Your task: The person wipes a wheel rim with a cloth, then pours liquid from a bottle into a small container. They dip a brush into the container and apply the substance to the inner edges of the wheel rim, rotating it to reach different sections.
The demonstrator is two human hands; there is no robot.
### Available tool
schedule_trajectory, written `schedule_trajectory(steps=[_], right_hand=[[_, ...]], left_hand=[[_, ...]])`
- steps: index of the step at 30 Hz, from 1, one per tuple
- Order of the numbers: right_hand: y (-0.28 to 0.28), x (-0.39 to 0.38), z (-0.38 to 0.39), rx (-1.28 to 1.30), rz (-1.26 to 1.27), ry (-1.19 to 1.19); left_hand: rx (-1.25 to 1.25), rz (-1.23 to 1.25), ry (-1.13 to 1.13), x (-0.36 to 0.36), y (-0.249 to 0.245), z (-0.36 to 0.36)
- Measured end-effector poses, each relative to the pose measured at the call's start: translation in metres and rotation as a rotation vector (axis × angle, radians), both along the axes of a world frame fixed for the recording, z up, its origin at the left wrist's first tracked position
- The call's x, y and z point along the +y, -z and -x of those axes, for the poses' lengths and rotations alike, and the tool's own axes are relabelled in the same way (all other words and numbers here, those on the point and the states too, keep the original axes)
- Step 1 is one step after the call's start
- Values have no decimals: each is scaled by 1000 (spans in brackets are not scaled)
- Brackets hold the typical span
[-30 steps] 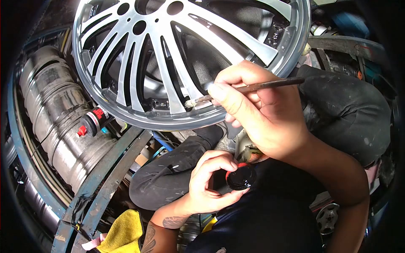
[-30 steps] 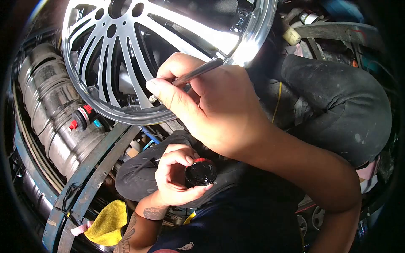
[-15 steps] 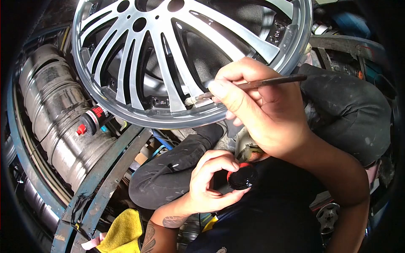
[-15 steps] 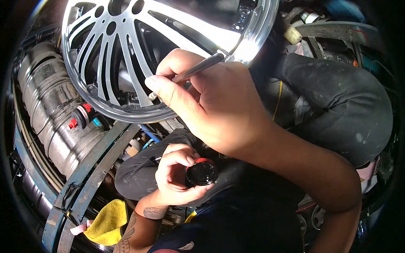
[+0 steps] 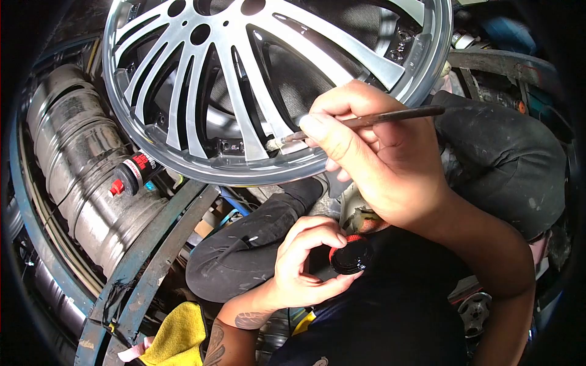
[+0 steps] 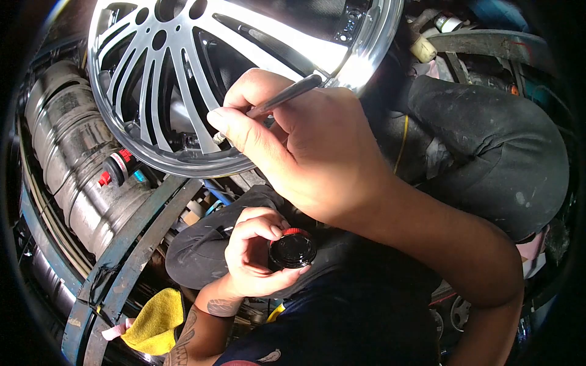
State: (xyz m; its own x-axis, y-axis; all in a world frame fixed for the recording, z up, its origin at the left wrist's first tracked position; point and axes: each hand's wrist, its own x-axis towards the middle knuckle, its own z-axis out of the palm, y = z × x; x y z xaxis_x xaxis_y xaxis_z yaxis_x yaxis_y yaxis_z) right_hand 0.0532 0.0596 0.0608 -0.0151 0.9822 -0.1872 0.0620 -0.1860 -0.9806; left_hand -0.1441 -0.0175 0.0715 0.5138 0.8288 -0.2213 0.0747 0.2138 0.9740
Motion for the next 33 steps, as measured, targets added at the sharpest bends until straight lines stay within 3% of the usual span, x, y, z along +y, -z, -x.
schedule_trajectory(steps=[15, 33], right_hand=[[-1, -2, 1, 105, 48, 9], [-1, 0, 1, 47, 40, 25]], left_hand=[[8, 8, -8, -1, -1, 1], [0, 1, -9, 0, -2, -1]])
